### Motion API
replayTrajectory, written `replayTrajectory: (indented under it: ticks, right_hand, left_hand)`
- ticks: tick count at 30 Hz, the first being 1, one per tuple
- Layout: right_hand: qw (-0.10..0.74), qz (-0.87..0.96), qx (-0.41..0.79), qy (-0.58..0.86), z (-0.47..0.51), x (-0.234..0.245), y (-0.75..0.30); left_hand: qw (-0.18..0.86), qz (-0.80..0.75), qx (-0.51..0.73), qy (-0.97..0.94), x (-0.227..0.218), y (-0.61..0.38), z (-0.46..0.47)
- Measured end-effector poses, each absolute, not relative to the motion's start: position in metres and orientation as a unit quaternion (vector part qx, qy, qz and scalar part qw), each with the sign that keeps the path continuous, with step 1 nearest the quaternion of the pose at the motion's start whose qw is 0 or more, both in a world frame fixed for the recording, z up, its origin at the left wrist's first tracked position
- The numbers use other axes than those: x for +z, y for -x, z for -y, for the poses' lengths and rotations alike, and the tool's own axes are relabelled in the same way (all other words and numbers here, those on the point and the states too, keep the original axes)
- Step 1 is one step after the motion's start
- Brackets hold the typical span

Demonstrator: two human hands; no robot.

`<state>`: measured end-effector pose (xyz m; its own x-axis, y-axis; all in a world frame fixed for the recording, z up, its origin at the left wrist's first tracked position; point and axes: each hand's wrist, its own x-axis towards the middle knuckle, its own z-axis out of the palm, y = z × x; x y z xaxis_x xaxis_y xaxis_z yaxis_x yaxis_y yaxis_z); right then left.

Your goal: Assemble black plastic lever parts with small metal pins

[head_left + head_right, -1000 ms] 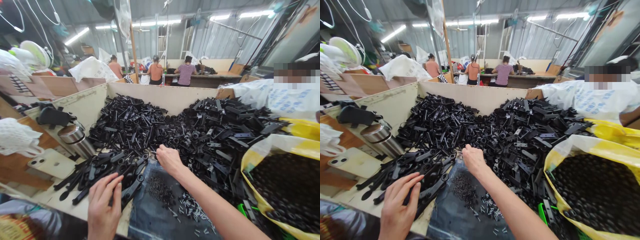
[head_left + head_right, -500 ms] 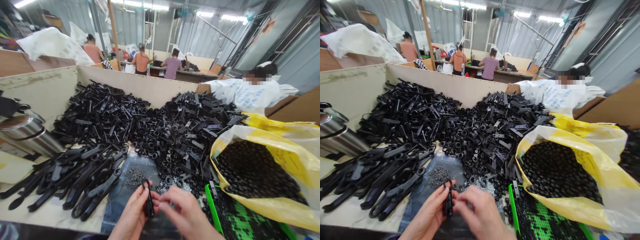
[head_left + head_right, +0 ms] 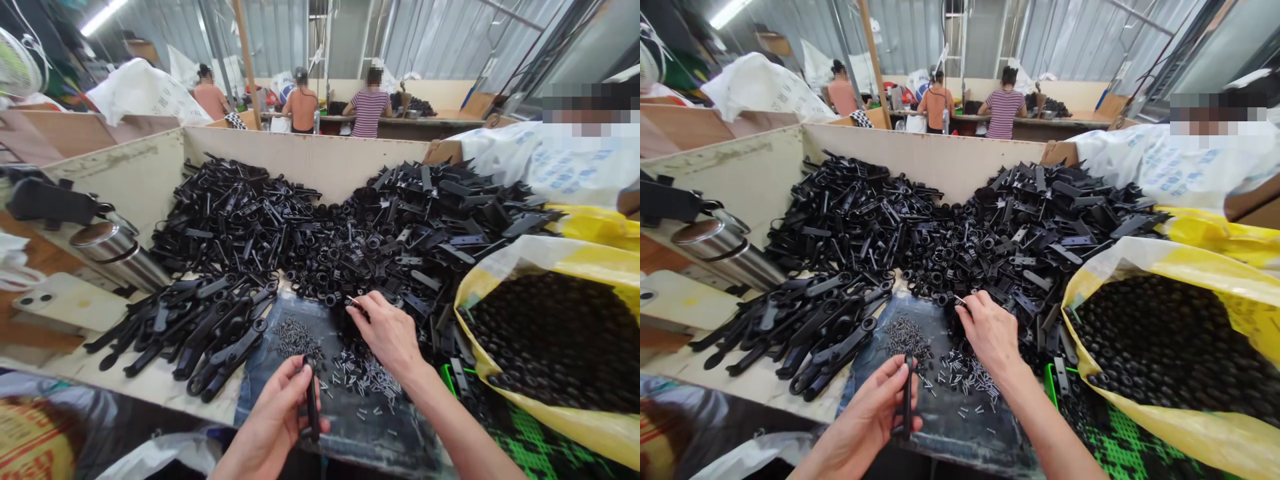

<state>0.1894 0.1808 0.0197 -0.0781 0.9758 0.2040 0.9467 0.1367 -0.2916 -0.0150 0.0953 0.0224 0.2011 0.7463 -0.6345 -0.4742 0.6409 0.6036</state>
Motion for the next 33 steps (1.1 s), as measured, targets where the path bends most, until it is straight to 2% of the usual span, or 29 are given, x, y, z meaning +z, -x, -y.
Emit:
replayTrajectory:
  ticks: [2, 5, 7, 9, 22, 33]
  right_hand:
    - [0.249, 0.718, 0.091, 0.643, -0.164, 0.026, -0.199]
    - [0.357, 0.679, 0.264, 0.585, -0.128, 0.028, -0.200]
    - [0.355, 0.672, 0.347, 0.549, -0.104, 0.023, -0.193]
    - [0.341, 0.686, 0.382, 0.517, -0.085, 0.016, -0.185]
    - [0.322, 0.756, 0.353, 0.448, -0.066, 0.009, -0.178]
    - [0.316, 0.723, 0.382, 0.481, -0.060, 0.010, -0.177]
  left_hand:
    - [0.742, -0.505, 0.402, -0.181, 0.017, 0.014, -0.093]
    - [0.727, -0.509, 0.390, -0.247, 0.009, 0.010, -0.088]
    - [0.737, -0.494, 0.369, -0.278, 0.006, 0.007, -0.084]
    - [0.749, -0.471, 0.347, -0.310, 0.005, 0.006, -0.079]
    - [0.770, -0.466, 0.337, -0.276, 0.002, 0.015, -0.047]
    - [0.767, -0.486, 0.305, -0.288, 0.002, 0.013, -0.047]
